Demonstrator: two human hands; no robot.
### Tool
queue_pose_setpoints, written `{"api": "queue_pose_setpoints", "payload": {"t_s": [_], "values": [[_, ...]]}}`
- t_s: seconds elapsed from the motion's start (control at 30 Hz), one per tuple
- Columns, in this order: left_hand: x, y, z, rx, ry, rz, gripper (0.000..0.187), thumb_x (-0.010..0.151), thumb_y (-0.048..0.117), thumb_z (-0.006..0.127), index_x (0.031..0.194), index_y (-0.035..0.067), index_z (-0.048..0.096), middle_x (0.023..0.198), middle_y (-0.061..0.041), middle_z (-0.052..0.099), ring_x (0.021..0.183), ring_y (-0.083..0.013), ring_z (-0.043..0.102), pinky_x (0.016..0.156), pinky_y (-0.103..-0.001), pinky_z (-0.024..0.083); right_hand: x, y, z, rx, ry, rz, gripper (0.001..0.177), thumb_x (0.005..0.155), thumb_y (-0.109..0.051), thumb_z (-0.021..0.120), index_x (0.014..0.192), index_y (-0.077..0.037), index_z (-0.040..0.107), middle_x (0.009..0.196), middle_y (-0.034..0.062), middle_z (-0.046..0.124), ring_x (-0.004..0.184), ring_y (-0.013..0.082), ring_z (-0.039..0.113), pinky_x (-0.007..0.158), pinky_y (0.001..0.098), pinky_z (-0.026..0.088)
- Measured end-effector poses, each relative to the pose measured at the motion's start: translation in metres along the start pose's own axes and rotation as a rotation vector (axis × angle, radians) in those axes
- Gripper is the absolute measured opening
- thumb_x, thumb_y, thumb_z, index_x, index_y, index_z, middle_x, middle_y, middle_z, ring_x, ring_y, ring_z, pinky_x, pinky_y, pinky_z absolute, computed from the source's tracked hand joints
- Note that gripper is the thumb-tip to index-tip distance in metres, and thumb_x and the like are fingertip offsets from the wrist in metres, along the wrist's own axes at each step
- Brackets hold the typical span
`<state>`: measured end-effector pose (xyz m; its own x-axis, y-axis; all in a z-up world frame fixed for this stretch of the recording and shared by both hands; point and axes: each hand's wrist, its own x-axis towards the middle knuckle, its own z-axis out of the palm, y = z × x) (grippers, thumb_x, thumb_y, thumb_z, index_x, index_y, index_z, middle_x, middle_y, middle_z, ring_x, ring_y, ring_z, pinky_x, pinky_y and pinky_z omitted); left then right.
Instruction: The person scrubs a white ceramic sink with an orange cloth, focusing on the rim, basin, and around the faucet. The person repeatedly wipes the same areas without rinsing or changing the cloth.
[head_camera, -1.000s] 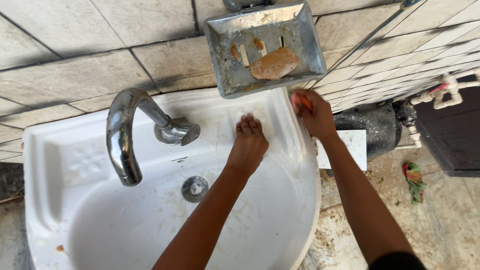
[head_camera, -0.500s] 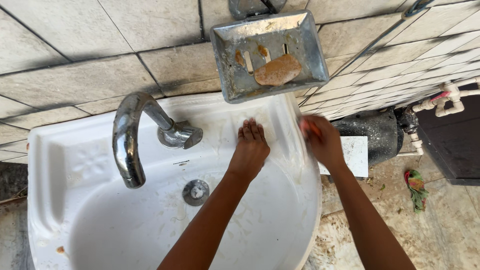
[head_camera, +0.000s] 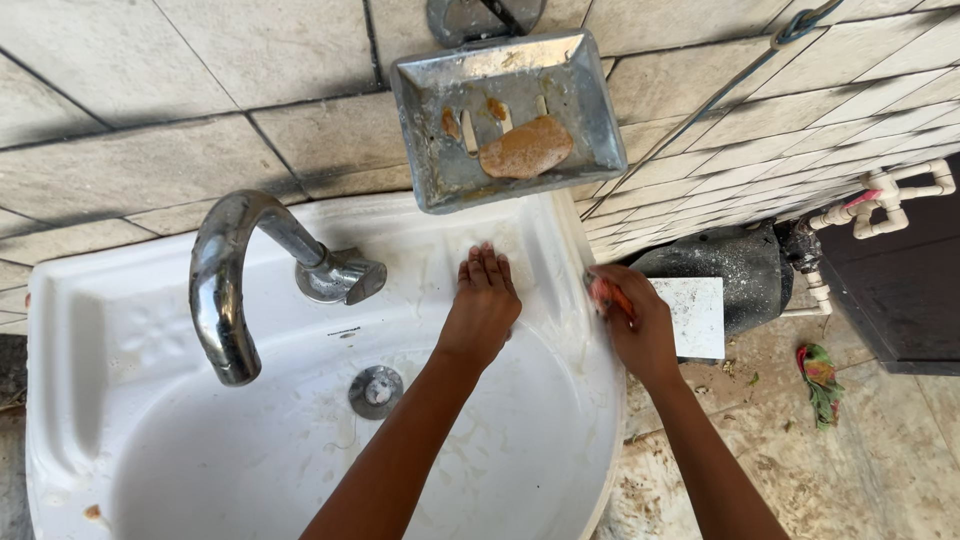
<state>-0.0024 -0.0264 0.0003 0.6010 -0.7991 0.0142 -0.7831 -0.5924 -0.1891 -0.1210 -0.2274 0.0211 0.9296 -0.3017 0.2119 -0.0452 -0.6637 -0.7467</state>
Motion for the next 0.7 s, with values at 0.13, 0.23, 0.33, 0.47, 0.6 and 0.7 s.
{"api": "queue_pose_setpoints", "payload": {"t_s": [0.13,0.23,0.33,0.47,0.6,0.7], "values": [[-0.002,0.002,0.001,-0.05,-0.045,-0.001,0.095,0.074,0.038,0.083,0.142,-0.015,0.044,0.147,-0.039,0.043,0.135,-0.0482,0.049,0.112,-0.048,0.042,0.069,0.01,0.021,0.006,0.079,-0.082,0.054,0.085,0.016,0.051,0.129,-0.011,0.066,0.127,0.0127,0.068,0.113,0.0278,0.07,0.098,0.0343,0.056],[-0.002,0.002,0.0,-0.024,-0.027,0.0,0.094,0.075,0.038,0.083,0.142,-0.016,0.044,0.147,-0.04,0.043,0.135,-0.0481,0.049,0.113,-0.048,0.042,0.1,0.015,0.03,0.013,0.08,-0.112,0.055,0.083,0.016,0.052,0.13,-0.009,0.067,0.127,0.0156,0.067,0.115,0.0315,0.067,0.1,0.0366,0.052],[-0.003,0.002,0.0,0.007,0.011,-0.014,0.092,0.076,0.037,0.082,0.142,-0.014,0.045,0.147,-0.039,0.044,0.134,-0.0472,0.051,0.112,-0.047,0.042,0.068,0.009,0.023,0.071,0.063,-0.085,0.058,0.082,0.018,0.048,0.13,-0.01,0.064,0.129,0.014,0.067,0.117,0.0292,0.068,0.101,0.0358,0.053],[-0.002,0.003,0.0,-0.046,-0.038,-0.002,0.097,0.074,0.039,0.083,0.143,-0.016,0.044,0.148,-0.039,0.043,0.135,-0.0478,0.049,0.113,-0.048,0.042,-0.008,-0.007,0.001,0.06,0.042,0.117,0.059,0.083,0.019,0.046,0.129,-0.013,0.066,0.133,0.0098,0.066,0.118,0.0237,0.068,0.088,0.0319,0.057],[-0.001,-0.001,-0.002,-0.023,0.001,-0.008,0.095,0.075,0.038,0.083,0.142,-0.016,0.045,0.147,-0.04,0.043,0.135,-0.0481,0.05,0.112,-0.048,0.042,0.002,-0.001,0.008,0.135,0.04,0.052,0.061,0.081,0.021,0.042,0.129,-0.009,0.064,0.131,0.0111,0.066,0.12,0.0243,0.068,0.095,0.0327,0.055],[-0.003,0.002,-0.002,-0.045,-0.022,-0.01,0.098,0.073,0.04,0.084,0.143,-0.016,0.044,0.147,-0.04,0.043,0.135,-0.0479,0.049,0.113,-0.048,0.042,0.068,0.021,0.026,0.09,0.054,-0.097,0.047,0.091,0.017,0.05,0.13,-0.007,0.064,0.129,0.0118,0.067,0.117,0.0226,0.069,0.099,0.0318,0.056]]}}
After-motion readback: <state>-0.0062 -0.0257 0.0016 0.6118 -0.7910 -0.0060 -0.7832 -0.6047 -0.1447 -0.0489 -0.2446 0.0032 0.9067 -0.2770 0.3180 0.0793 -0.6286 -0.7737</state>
